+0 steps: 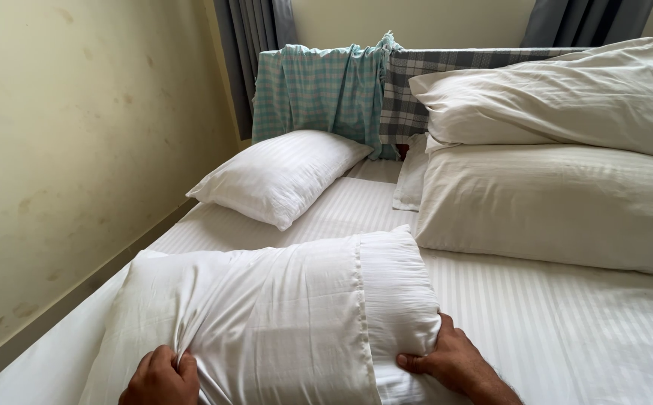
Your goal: The person folds a white pillowcase on a bed and then inserts a pillow into it. They smooth the fabric and adjust the pillowcase to fit the pillow neatly.
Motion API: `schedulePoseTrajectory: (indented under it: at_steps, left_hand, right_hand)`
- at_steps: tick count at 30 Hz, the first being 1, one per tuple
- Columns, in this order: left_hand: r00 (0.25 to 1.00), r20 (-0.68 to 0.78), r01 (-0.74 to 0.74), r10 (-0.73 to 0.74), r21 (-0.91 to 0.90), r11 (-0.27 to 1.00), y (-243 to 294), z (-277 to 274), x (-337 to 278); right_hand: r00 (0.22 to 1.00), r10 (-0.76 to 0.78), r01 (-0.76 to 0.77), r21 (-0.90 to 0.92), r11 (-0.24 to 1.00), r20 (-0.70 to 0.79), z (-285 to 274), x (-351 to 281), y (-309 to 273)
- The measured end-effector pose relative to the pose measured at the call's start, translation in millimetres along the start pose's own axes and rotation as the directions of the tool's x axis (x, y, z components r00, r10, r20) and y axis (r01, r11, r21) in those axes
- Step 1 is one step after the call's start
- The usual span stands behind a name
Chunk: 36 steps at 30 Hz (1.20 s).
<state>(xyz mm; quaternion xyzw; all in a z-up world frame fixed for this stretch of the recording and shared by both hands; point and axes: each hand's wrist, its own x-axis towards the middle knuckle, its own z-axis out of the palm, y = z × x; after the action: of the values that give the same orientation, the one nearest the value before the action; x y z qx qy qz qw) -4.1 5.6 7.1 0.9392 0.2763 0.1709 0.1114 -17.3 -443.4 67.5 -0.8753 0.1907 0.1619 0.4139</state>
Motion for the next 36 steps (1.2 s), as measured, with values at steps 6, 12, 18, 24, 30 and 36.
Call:
schedulePoseTrajectory:
  at_steps: [6, 12, 18, 24, 30, 36]
  left_hand:
    - [0.992, -0.029, -0.124, 0.121, -0.171, 0.977, 32.1, -51.5, -8.0]
    - [0.982, -0.187, -0.028, 0.016, -0.061, 0.998, 1.9, -7.6, 11.1]
    - [0.849, 0.52, -0.012, -0.092, 0.194, 0.981, 16.8, -34.0, 19.8]
    - [0.644, 0.764, -0.155, 0.034, 0.086, 0.984, -12.5, 7.5, 6.8]
    - [0.739, 0.673, -0.195, 0.017, 0.19, 0.962, -0.6, 3.2, 11.7]
    - [0.818, 0.576, -0.209, 0.013, 0.275, 0.939, 22.8, 10.1, 8.5]
  right_hand:
    - [1.0, -0.008, 0.008, -0.059, 0.998, 0.005, -1.3, -5.7, -4.3]
    - [1.0, 0.008, -0.008, -0.061, 0.998, 0.009, -2.9, -12.0, -9.4]
    - [0.999, -0.028, 0.029, -0.044, 0.999, 0.021, -2.4, 2.5, 0.7]
    - [1.0, 0.003, -0.003, -0.024, 1.0, 0.026, -0.8, -0.3, -3.3]
    - [0.999, -0.047, 0.047, -0.039, 0.998, -0.001, 1.8, 6.5, 5.3]
    - [0.996, -0.091, 0.089, 0.055, 0.994, 0.022, -6.4, 9.2, 7.3]
